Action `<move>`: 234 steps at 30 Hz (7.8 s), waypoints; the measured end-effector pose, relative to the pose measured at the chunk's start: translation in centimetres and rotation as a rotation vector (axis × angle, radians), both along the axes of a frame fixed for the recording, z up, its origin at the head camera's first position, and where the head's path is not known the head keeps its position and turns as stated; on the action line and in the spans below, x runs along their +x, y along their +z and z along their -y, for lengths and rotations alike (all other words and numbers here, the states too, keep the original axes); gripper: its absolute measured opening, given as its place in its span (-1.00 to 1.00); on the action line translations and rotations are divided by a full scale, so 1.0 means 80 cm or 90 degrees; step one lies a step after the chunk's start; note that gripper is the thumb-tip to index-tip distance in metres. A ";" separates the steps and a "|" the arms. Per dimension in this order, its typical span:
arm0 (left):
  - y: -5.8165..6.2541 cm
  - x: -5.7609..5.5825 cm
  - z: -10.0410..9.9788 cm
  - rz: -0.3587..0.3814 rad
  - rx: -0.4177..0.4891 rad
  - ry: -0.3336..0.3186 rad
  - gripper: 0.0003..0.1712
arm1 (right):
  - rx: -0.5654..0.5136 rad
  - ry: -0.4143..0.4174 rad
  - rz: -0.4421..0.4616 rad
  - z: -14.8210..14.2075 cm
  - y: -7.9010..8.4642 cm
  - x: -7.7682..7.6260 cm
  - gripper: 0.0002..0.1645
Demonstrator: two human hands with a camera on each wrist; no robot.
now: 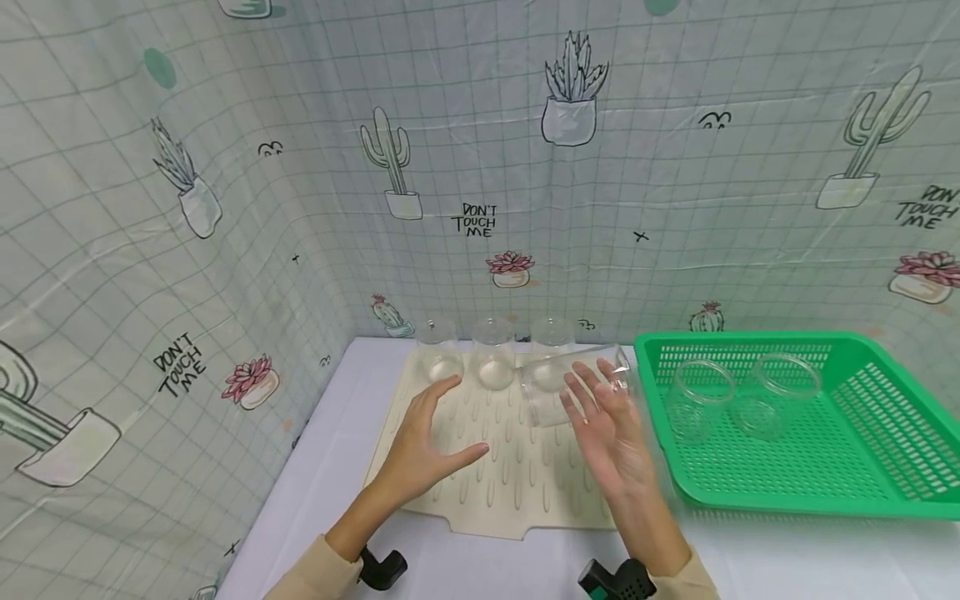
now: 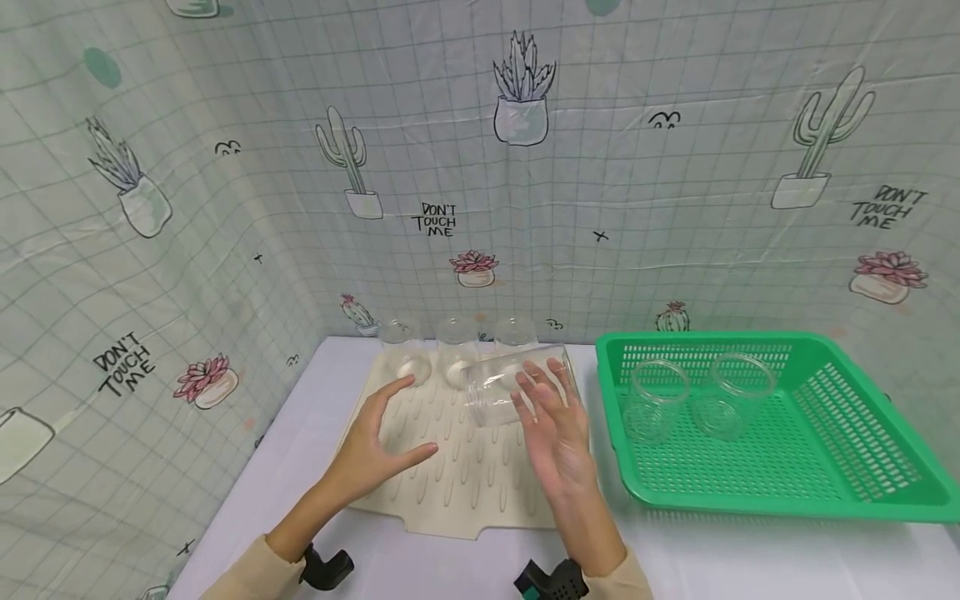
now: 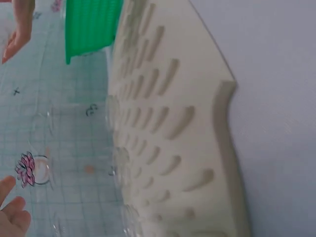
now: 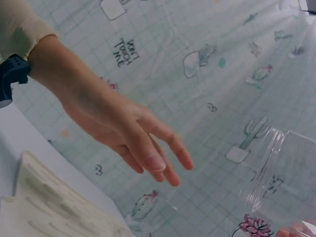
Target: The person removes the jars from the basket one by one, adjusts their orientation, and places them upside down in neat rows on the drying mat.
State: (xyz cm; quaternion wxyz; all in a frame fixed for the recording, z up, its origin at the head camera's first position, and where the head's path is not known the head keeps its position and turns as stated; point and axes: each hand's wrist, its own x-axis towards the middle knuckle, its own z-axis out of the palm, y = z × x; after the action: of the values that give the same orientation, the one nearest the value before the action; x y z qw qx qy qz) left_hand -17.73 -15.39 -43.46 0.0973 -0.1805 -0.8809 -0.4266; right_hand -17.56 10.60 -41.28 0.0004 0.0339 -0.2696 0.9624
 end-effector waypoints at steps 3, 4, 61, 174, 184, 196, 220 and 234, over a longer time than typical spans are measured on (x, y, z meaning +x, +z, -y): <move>-0.008 0.000 0.009 0.022 -0.029 0.022 0.08 | 0.020 0.000 -0.005 0.005 -0.004 -0.005 -0.37; -0.011 0.000 0.012 0.030 -0.037 0.027 0.09 | 0.026 0.001 -0.008 0.007 -0.006 -0.007 -0.43; -0.086 0.018 0.083 0.232 -0.316 0.038 0.36 | 0.565 0.029 -0.037 0.156 -0.066 -0.081 -0.03; -0.078 0.022 0.080 0.251 -0.324 0.028 0.37 | 0.706 0.125 -0.293 0.017 0.068 -0.112 -0.05; -0.081 0.019 0.081 0.252 -0.324 0.029 0.36 | 0.735 0.057 -0.293 -0.048 0.079 -0.109 -0.13; -0.081 0.020 0.079 0.254 -0.317 0.033 0.37 | 0.687 -0.010 -0.272 -0.126 0.088 -0.106 -0.26; -0.080 0.021 0.080 0.246 -0.318 0.029 0.35 | 0.799 -0.107 -0.158 -0.269 0.061 -0.094 -0.34; -0.085 0.020 0.083 0.232 -0.311 0.031 0.37 | 0.899 -0.130 -0.097 -0.354 0.019 -0.095 -0.25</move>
State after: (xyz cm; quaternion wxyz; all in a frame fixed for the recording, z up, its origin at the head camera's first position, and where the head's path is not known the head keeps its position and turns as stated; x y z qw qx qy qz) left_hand -16.13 -22.05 -50.29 -0.0987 -0.0976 -0.9645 -0.2249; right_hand -25.15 38.91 -39.76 0.0873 0.0676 -0.8290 0.5483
